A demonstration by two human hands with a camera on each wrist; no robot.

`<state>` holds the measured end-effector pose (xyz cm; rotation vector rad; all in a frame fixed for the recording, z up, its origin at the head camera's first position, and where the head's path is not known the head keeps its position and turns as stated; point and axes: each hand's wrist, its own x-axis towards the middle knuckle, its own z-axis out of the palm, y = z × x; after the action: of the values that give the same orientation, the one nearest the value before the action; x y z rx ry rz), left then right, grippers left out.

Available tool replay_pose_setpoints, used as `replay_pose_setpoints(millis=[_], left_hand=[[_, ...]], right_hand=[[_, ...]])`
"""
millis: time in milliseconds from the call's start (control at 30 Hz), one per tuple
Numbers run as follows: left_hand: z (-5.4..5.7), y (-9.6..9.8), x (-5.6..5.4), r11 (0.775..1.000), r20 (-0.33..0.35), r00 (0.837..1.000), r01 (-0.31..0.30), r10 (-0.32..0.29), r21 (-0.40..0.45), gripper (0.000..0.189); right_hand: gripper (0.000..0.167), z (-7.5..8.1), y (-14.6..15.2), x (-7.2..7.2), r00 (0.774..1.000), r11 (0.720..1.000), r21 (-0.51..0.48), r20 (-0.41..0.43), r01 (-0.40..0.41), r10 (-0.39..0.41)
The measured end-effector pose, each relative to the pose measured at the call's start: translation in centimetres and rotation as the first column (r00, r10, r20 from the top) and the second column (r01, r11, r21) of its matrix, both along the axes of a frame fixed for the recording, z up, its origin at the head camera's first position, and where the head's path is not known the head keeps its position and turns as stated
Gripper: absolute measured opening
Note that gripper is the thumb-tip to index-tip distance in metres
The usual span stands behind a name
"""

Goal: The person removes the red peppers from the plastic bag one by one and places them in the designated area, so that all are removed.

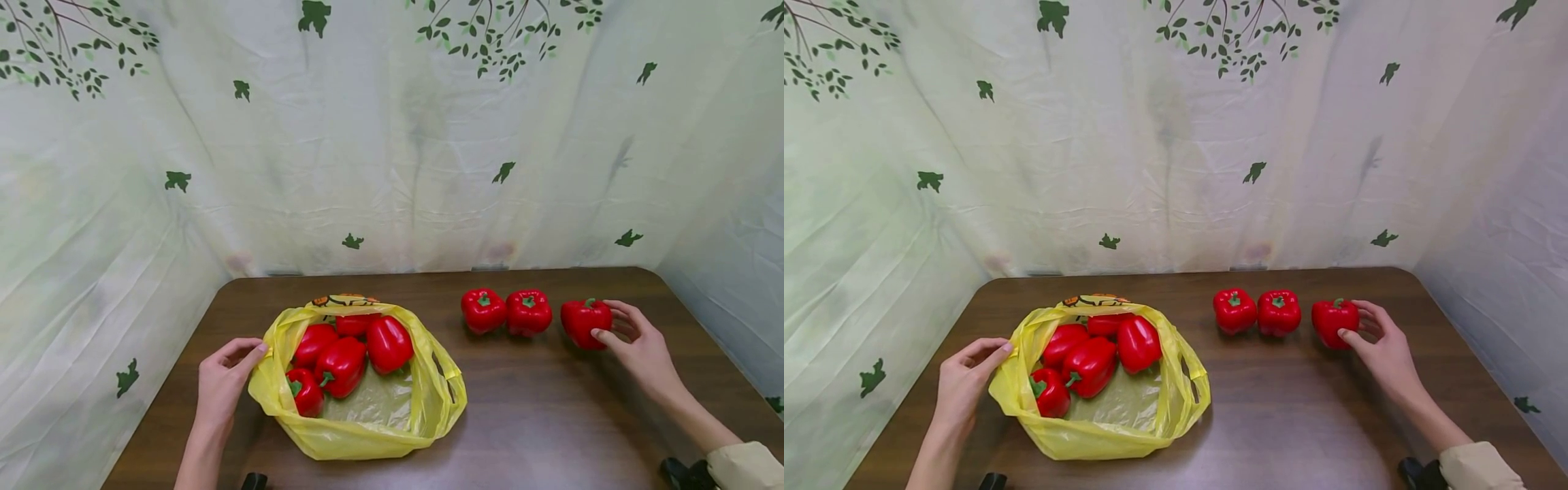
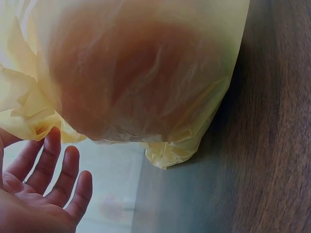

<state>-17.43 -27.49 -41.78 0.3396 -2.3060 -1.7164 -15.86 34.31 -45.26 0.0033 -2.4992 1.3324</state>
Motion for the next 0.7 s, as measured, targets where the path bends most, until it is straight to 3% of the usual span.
replay_pose_setpoints(millis=[433, 700], left_hand=[[-0.1, 0.0, -0.1, 1.000, 0.001, 1.000, 0.005, -0.005, -0.002, 0.031], [-0.2, 0.0, -0.1, 1.000, 0.004, 1.000, 0.003, -0.003, 0.008, 0.031]], right_hand=[[0.058, -0.9, 0.8, 0.7, 1.000, 1.000, 0.023, -0.008, -0.018, 0.018], [0.076, -0.9, 0.9, 1.4, 0.997, 0.993, 0.103, 0.045, -0.059, 0.054]])
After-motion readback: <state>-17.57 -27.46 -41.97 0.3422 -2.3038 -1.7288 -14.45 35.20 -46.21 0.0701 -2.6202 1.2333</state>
